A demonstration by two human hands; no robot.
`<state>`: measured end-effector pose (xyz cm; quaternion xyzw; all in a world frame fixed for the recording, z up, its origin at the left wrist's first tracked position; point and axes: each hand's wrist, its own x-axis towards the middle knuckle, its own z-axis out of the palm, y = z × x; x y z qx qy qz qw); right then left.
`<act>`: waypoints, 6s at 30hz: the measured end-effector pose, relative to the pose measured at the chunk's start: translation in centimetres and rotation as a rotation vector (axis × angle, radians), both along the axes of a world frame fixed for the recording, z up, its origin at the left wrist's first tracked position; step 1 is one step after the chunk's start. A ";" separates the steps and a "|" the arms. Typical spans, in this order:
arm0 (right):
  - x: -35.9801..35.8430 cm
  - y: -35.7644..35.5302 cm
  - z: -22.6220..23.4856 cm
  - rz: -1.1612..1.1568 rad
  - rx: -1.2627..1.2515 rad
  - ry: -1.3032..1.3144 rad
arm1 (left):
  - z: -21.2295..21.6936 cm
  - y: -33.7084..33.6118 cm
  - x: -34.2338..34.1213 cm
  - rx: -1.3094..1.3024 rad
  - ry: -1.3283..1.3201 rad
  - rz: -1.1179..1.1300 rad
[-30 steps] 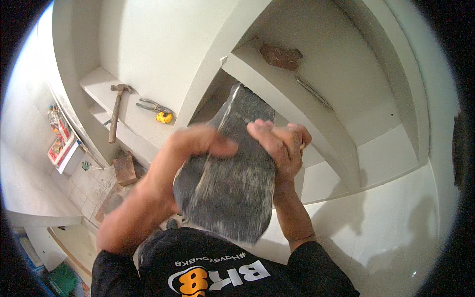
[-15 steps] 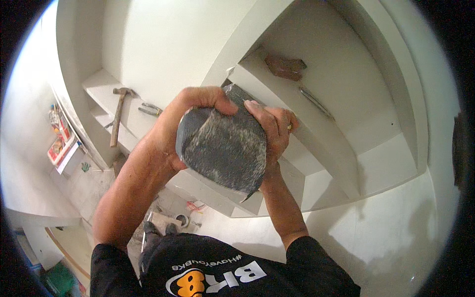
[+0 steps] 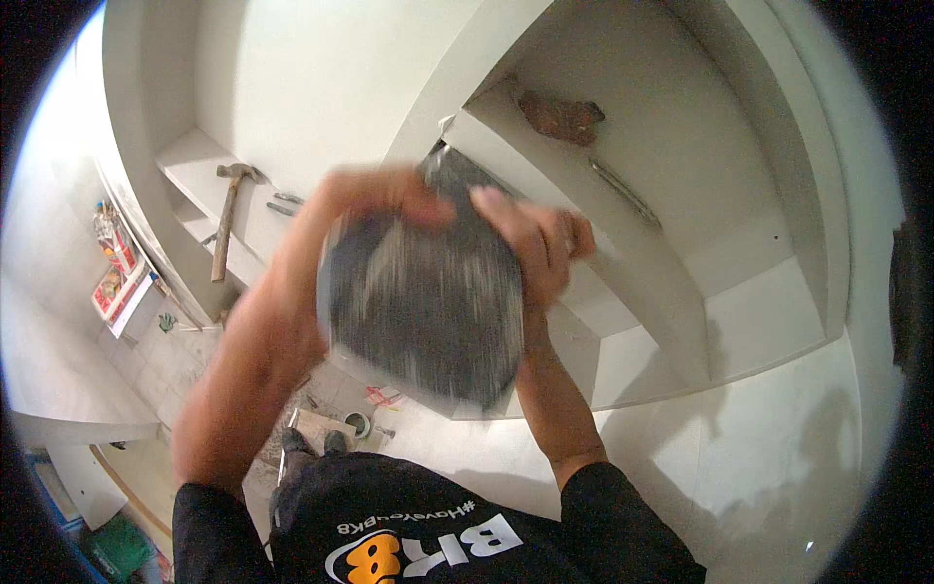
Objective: The person sands the interior surfaces of a white cabinet using a sanding block. They repeatedly rub the block along the edges and shelves, occasionally pausing to inspect the surface or adjust their grip.
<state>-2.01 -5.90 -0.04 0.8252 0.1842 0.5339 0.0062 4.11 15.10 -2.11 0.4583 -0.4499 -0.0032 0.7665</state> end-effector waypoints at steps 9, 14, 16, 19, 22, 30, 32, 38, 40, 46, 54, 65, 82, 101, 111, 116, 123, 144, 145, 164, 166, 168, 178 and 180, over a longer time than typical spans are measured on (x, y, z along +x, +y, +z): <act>-0.1 0.5 -0.2 0.109 0.035 -0.044 | -0.2 0.8 -1.1 0.130 0.039 0.017; -1.0 0.2 -0.9 0.044 -0.035 0.011 | -2.9 0.5 1.5 0.175 -0.389 0.203; -2.6 0.8 -1.2 0.053 -0.018 0.051 | -3.4 1.3 1.9 0.357 -0.461 0.133; 0.9 0.3 0.3 0.094 0.052 0.062 | -2.0 -0.4 0.4 0.123 0.304 -0.067; 0.6 -0.6 -0.9 0.099 0.009 -0.020 | 0.0 0.0 -0.9 0.099 0.231 -0.034; -0.4 -2.1 0.1 0.035 0.065 0.051 | 1.4 -2.8 -1.4 0.196 0.197 -0.126; -1.5 -2.2 -1.2 0.094 0.095 0.009 | 1.6 -2.3 -1.8 0.374 0.183 -0.112; -2.4 -3.0 -0.1 -0.050 0.075 0.005 | 1.1 -3.8 -3.2 0.118 -0.151 0.160; -1.7 -3.4 -0.7 -0.004 0.080 -0.052 | 0.8 -3.7 -2.4 0.205 -0.449 0.182; -3.8 -3.9 -0.6 -0.083 0.117 -0.022 | 4.6 -4.4 -5.0 0.258 0.593 -0.371; -7.2 -4.9 -1.7 -0.117 0.160 -0.092 | 1.9 -7.8 -5.4 0.245 0.361 -0.420; -7.8 -7.5 -0.8 -0.185 0.069 -0.100 | 4.1 -10.8 -7.1 0.296 0.720 -0.558; -5.4 -5.9 -0.7 -0.235 0.083 -0.012 | 1.6 -7.3 -4.5 0.312 0.191 -0.209; -1.7 -2.8 -1.2 -0.095 0.050 -0.118 | 2.8 -3.4 -3.6 0.260 0.049 0.008; -2.8 -1.0 -2.3 -0.039 0.065 -0.119 | -1.0 -3.7 -3.1 0.121 -0.513 0.498; 0.2 -2.1 -1.5 -0.049 0.031 -0.168 | -0.7 -2.9 -0.6 -0.049 -0.470 0.295; 0.8 -1.4 -1.1 -0.004 0.076 -0.155 | 0.6 -2.4 -1.2 -0.018 -0.332 0.319; -2.3 1.9 -0.3 0.042 0.078 0.040 | -1.4 2.0 0.5 0.184 -0.277 0.194; -2.2 1.5 0.1 0.055 0.042 0.112 | -1.5 2.3 0.7 0.209 -0.095 0.108; 4.5 -1.1 5.2 -0.308 -0.483 0.115 | -14.0 6.1 -4.4 0.381 0.919 -0.410; 5.4 -0.4 4.9 -0.325 -0.489 0.083 | -13.9 6.0 -4.5 0.374 0.907 -0.379; 5.4 0.0 5.0 -0.301 -0.467 0.092 | -14.9 5.6 -4.9 0.350 0.894 -0.355; -6.8 -8.7 4.3 -0.546 -0.381 0.063 | -14.3 5.0 -5.5 0.316 0.958 -0.408; -8.9 -10.2 4.4 -0.550 -0.369 0.039 | -13.1 4.2 -5.4 0.317 0.925 -0.443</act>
